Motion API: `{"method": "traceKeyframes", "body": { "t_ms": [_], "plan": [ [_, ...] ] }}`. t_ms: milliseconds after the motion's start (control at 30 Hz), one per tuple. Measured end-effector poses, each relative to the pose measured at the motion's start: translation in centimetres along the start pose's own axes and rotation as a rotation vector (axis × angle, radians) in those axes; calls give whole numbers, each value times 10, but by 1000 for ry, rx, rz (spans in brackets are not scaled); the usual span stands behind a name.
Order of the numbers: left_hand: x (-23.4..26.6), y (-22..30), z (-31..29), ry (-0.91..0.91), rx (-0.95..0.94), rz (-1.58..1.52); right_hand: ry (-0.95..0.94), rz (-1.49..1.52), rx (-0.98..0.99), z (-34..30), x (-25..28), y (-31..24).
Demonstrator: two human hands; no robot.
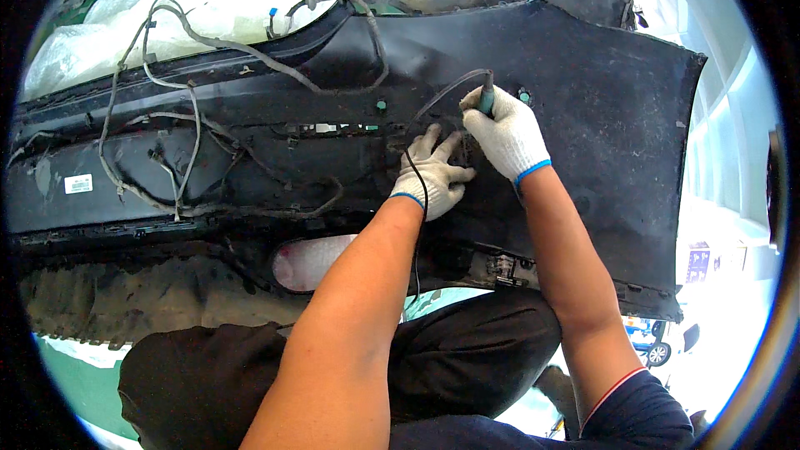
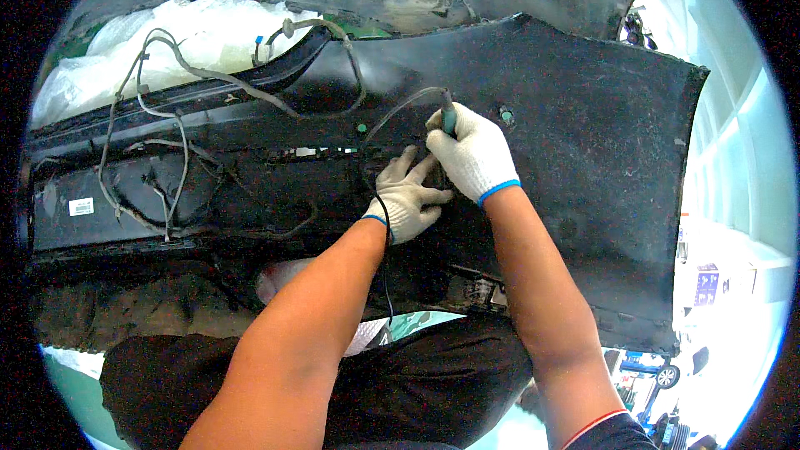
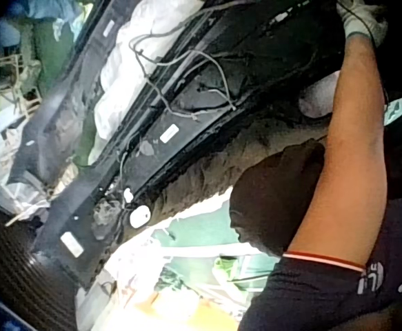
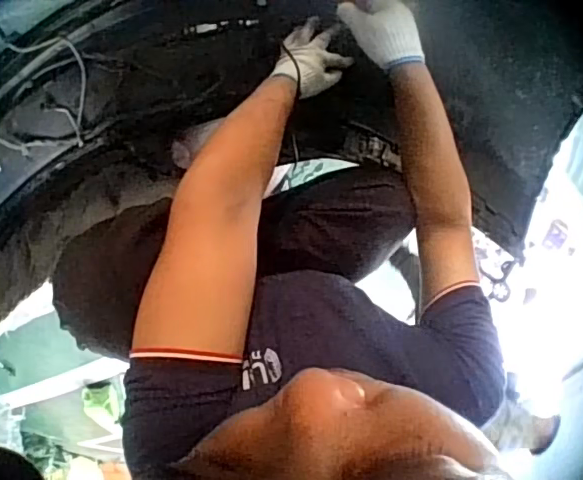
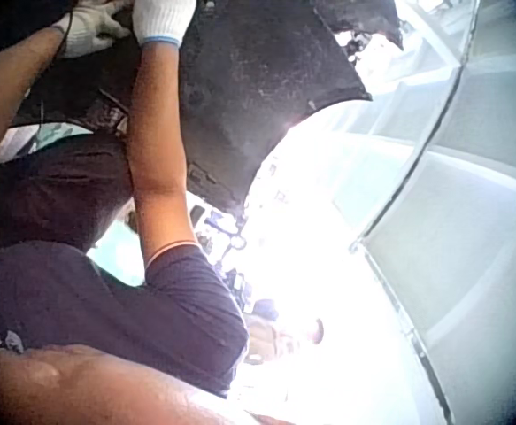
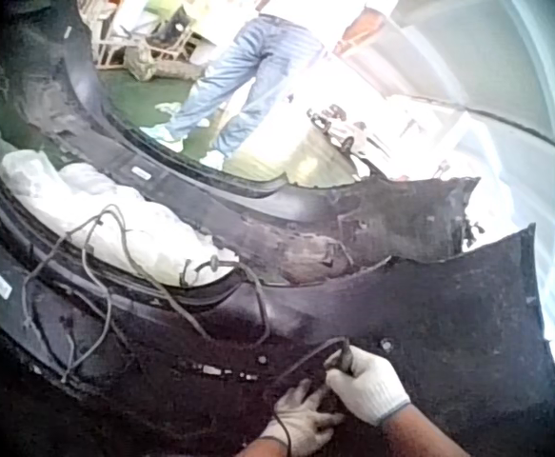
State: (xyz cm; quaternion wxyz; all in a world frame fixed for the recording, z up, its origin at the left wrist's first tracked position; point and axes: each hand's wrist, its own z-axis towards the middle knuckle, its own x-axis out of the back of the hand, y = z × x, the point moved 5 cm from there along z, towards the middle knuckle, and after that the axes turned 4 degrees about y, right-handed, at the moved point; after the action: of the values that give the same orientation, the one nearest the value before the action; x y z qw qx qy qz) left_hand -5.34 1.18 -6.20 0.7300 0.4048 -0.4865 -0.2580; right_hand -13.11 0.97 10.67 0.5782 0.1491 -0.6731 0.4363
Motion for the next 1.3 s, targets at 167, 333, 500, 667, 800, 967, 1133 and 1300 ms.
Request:
{"method": "traceKeyframes", "body": {
  "t_ms": [167,333,500,667,800,967,1133,1300],
  "plan": [
    [0,-1,0,2,2,-2,-9,-5,-7,0,-1,1],
    [1,0,0,1,-9,16,-21,1,-20,0,-2,4],
    [2,2,0,4,-10,17,-18,14,0,1,-3,6],
    [6,1,-1,4,-23,37,-94,-23,-89,1,-3,-4],
    [4,1,0,9,-27,24,-88,-23,-95,1,-1,-2],
    [5,1,-1,-3,-14,28,-96,-15,-137,-1,0,-11],
    [6,2,0,-23,-15,36,-88,2,-125,0,-1,-4],
    [6,1,-1,-11,-34,42,-91,-19,-106,1,-1,-5]
  ]
}}
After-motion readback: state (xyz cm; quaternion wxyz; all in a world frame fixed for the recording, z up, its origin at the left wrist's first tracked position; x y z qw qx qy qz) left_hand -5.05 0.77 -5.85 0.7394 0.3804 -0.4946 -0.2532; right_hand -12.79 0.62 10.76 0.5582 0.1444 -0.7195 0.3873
